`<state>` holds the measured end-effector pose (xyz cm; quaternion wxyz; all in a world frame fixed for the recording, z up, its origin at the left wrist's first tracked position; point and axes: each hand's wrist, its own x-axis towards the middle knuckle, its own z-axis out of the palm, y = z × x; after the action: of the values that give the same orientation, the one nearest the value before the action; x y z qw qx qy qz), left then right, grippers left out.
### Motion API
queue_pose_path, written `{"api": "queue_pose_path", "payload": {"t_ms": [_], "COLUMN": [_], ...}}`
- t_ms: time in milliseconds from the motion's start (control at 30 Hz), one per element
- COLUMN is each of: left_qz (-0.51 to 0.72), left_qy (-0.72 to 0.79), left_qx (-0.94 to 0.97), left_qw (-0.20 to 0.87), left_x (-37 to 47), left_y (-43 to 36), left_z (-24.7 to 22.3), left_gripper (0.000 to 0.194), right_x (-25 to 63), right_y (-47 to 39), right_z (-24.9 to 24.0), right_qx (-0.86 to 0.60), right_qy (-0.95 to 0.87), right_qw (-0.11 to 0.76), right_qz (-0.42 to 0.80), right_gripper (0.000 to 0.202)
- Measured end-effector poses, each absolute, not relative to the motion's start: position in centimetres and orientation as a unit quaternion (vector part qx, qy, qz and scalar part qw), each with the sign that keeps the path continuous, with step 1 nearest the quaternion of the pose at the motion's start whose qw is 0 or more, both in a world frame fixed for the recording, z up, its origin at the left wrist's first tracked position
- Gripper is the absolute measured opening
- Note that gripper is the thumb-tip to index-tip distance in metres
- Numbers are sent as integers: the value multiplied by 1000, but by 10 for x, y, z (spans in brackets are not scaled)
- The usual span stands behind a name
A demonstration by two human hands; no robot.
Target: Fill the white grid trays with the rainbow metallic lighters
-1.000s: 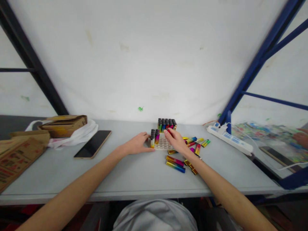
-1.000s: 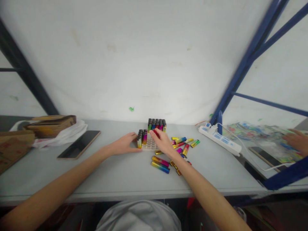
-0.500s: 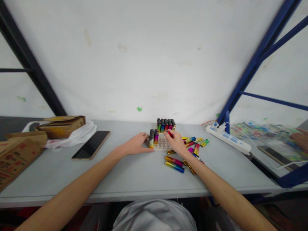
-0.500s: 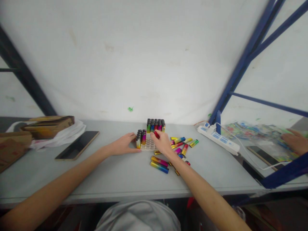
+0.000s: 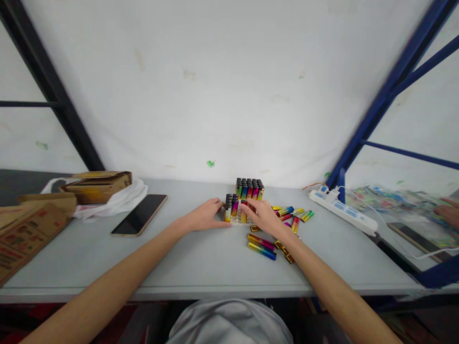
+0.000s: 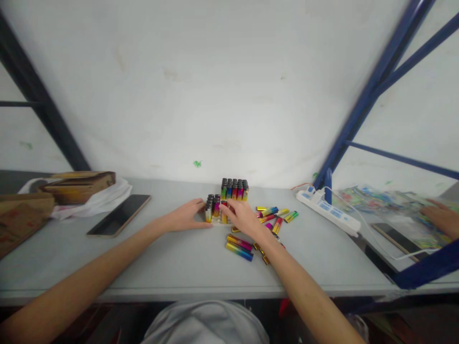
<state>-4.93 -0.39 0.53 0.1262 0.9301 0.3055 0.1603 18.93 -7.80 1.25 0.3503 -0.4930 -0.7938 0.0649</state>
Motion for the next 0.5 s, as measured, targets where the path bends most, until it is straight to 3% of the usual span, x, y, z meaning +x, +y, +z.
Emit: {"api": "queue_pose_path", "payload": {"t_ms": [300, 500], "left_qz": [158, 160], "left_qy": [301, 299], "left_qx": [932, 931], "left_qw": [127, 136], "left_x": [-48, -49], "left_y": [-4, -3], "left_z": [6, 4], "left_gripper": [61, 61], "right_x": [186, 177], "right_y": [-76, -74], "right_z": [6, 9], "right_qx": [-463, -473], "right_qy": [-819, -841], "right_qw": [315, 263], "right_qz": [123, 9], "right_gripper": [34, 31]}}
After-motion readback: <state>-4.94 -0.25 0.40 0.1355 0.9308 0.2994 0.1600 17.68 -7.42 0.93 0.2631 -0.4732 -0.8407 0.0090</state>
